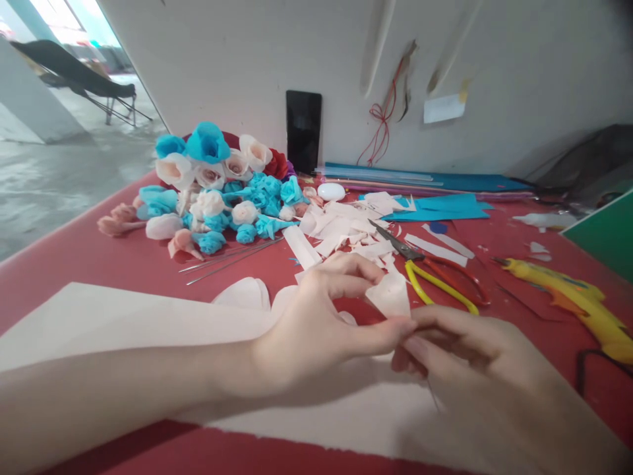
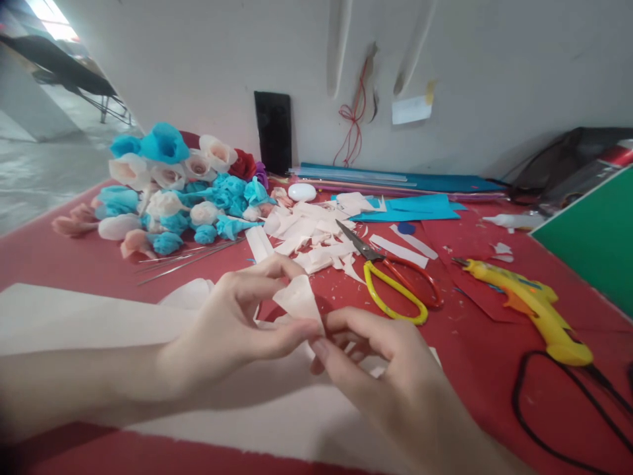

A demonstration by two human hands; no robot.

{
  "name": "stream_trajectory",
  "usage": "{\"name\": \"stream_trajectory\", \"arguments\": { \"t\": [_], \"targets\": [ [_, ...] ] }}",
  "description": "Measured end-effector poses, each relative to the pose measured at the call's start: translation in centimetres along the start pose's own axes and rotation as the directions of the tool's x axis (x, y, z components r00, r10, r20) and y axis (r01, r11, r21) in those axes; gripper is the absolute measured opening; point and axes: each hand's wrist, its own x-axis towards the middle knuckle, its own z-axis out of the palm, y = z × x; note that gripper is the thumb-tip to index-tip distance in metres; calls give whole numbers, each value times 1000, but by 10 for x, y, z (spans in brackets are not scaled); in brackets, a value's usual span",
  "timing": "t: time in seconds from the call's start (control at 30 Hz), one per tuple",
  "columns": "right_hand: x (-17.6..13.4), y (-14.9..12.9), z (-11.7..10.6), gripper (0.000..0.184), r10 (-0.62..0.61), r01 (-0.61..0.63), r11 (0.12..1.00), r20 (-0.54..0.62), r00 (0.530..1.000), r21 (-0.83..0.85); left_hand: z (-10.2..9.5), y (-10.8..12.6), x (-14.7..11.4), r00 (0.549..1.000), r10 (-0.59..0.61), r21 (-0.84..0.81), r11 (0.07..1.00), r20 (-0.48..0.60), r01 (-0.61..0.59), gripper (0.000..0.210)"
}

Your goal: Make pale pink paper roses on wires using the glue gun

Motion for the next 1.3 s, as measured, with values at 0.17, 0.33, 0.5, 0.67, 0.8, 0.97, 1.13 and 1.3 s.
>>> {"name": "stream_trajectory", "arguments": {
  "t": [0.17,0.33,0.5,0.67,0.8,0.97,1.13,1.3],
  "targets": [
    [2,5,-7,12,-287,295,934,68,955,-202,-5,9,0,964,266,181,949,-13,-259,11],
    [-1,0,-4,9,-274,256,956,-126,953,-146,-10,17,2,941,336,225,915,33,-334,6],
    [-6,-8,-3,15,-231,209,967,-150,961,-147,-11,15,3,955,296,164,941,26,-296,17],
    [-10,-13,-4,16,-161,138,982,-185,969,-131,-11,14,2,955,297,141,944,25,-297,16],
    [-10,-15,-3,16,-141,120,987,-209,968,-110,-10,15,1,967,249,97,963,47,-253,12],
    [-9,-15,-5,19,-144,117,985,-222,964,-129,-7,16,1,977,209,68,975,32,-211,8],
    [-4,-6,-11,23,-204,190,977,-181,962,-95,-7,13,5,995,80,-57,995,58,-76,7],
    [4,0,-23,25,-246,253,967,-221,944,2,-13,5,15,957,-280,-228,930,73,289,40]
  ]
}}
